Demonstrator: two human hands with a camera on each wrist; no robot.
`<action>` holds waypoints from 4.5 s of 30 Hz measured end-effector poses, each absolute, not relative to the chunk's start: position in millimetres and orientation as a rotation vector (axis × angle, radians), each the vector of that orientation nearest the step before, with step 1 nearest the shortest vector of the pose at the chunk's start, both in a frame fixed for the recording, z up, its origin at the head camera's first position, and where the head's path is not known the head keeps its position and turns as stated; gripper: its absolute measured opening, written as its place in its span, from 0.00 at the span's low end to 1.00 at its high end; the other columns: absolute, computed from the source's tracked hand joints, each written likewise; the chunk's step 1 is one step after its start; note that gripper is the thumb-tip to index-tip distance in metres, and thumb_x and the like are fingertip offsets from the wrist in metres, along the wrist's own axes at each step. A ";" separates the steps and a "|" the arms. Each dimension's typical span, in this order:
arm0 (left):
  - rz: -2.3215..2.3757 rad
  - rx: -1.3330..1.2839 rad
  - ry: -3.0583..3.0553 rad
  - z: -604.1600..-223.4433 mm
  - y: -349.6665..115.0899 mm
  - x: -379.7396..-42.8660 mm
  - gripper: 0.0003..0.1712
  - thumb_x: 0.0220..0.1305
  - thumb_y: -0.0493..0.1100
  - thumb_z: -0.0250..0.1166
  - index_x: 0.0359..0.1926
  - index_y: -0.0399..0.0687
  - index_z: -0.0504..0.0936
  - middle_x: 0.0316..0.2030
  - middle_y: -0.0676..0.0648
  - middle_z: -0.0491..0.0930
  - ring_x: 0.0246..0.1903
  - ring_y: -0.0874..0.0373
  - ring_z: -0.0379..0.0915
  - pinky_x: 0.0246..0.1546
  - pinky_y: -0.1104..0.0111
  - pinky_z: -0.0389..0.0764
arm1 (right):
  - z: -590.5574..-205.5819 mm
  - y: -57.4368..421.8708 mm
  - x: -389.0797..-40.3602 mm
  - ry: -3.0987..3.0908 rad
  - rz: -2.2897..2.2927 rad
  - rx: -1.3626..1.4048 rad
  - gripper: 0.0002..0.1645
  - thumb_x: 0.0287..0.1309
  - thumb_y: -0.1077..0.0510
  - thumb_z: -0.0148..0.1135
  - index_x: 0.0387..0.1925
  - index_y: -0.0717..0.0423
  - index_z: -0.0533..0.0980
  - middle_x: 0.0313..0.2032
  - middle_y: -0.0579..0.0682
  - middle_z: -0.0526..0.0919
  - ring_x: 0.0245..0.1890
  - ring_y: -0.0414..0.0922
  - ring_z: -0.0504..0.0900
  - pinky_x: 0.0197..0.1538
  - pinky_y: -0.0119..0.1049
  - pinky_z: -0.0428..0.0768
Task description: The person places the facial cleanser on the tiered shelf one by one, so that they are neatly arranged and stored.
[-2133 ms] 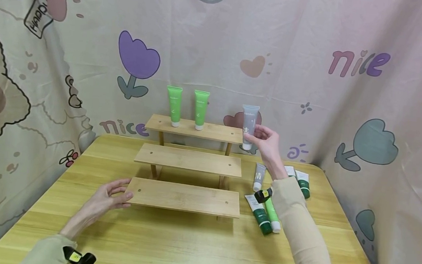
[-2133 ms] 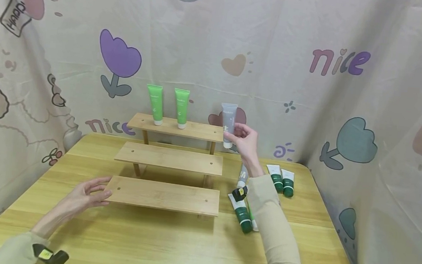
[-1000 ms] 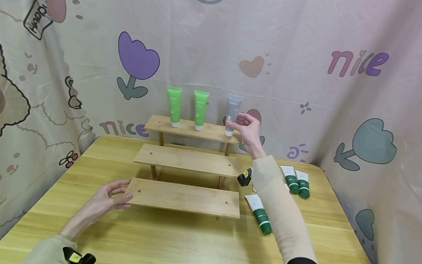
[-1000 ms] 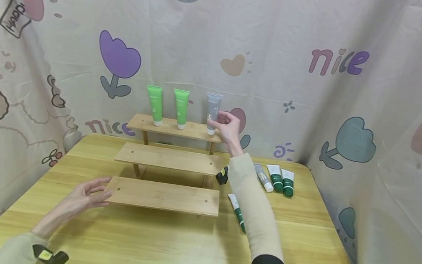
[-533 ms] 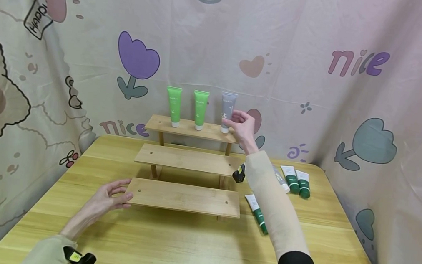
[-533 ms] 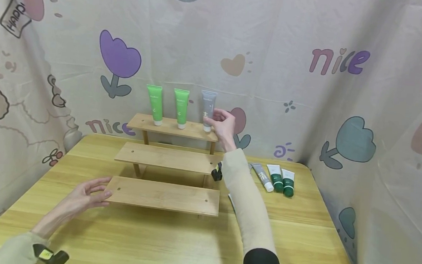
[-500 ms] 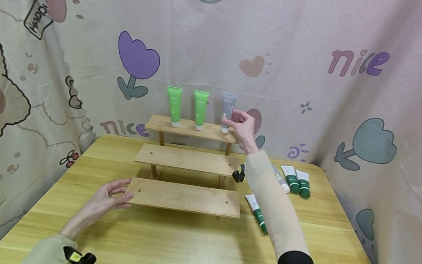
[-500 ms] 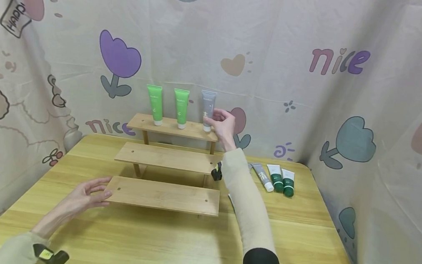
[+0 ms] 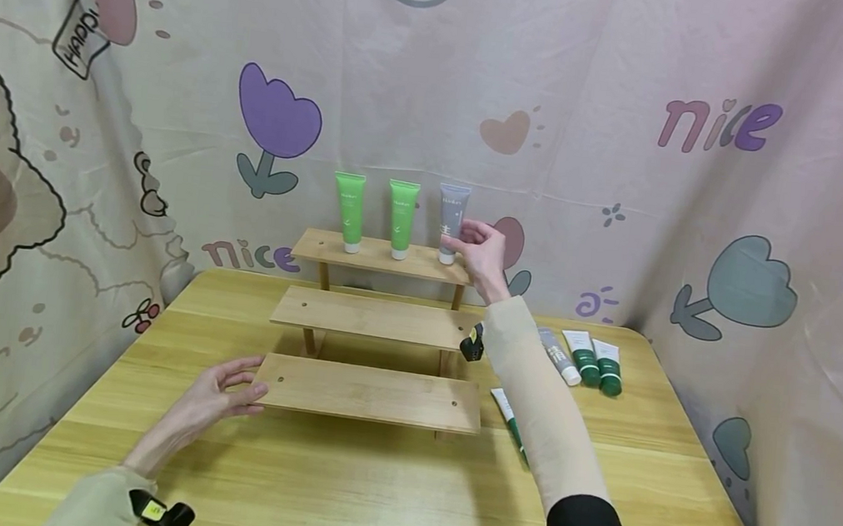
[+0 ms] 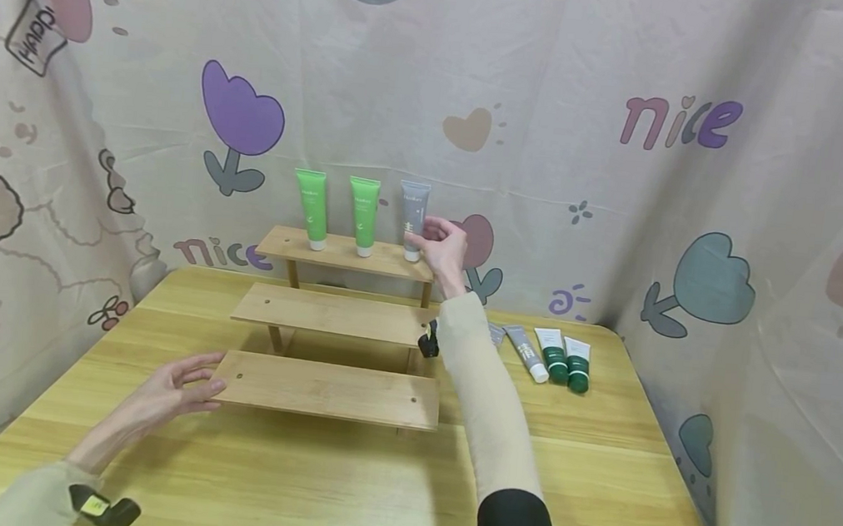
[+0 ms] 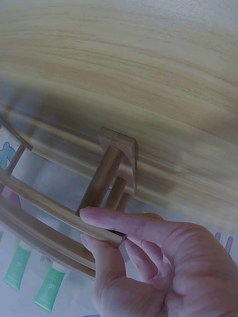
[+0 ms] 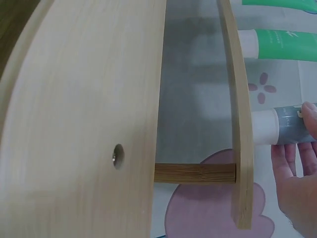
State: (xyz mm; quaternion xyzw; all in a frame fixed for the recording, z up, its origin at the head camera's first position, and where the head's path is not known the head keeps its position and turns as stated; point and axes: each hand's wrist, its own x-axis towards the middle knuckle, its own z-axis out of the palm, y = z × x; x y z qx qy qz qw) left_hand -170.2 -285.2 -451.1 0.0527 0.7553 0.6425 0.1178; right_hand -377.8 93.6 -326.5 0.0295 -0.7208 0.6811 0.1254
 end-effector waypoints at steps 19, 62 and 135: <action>1.880 0.140 2.216 -452.8 -285.8 -171.0 0.43 0.73 0.37 0.61 0.76 0.25 0.46 0.58 0.32 0.65 0.43 0.64 0.81 0.53 0.62 0.90 | -331.4 96.1 -377.0 -2.122 1.980 0.104 0.25 0.50 0.67 0.76 0.52 0.64 0.81 0.37 0.46 0.85 0.39 0.36 0.80 0.42 0.22 0.80; 1.891 0.137 2.199 -455.7 -286.6 -172.5 0.44 0.72 0.37 0.61 0.76 0.25 0.44 0.62 0.26 0.60 0.44 0.65 0.80 0.53 0.65 0.89 | -442.0 271.6 -240.9 -2.585 1.455 0.526 0.23 0.54 0.70 0.71 0.53 0.69 0.78 0.35 0.63 0.78 0.35 0.34 0.78 0.43 0.21 0.86; 1.919 0.149 2.195 -456.2 -286.2 -171.5 0.43 0.73 0.36 0.60 0.75 0.23 0.45 0.57 0.35 0.64 0.44 0.66 0.79 0.51 0.68 0.90 | -466.4 322.0 -213.2 -3.048 1.250 0.240 0.34 0.53 0.62 0.75 0.59 0.72 0.72 0.35 0.57 0.86 0.36 0.44 0.82 0.37 0.30 0.80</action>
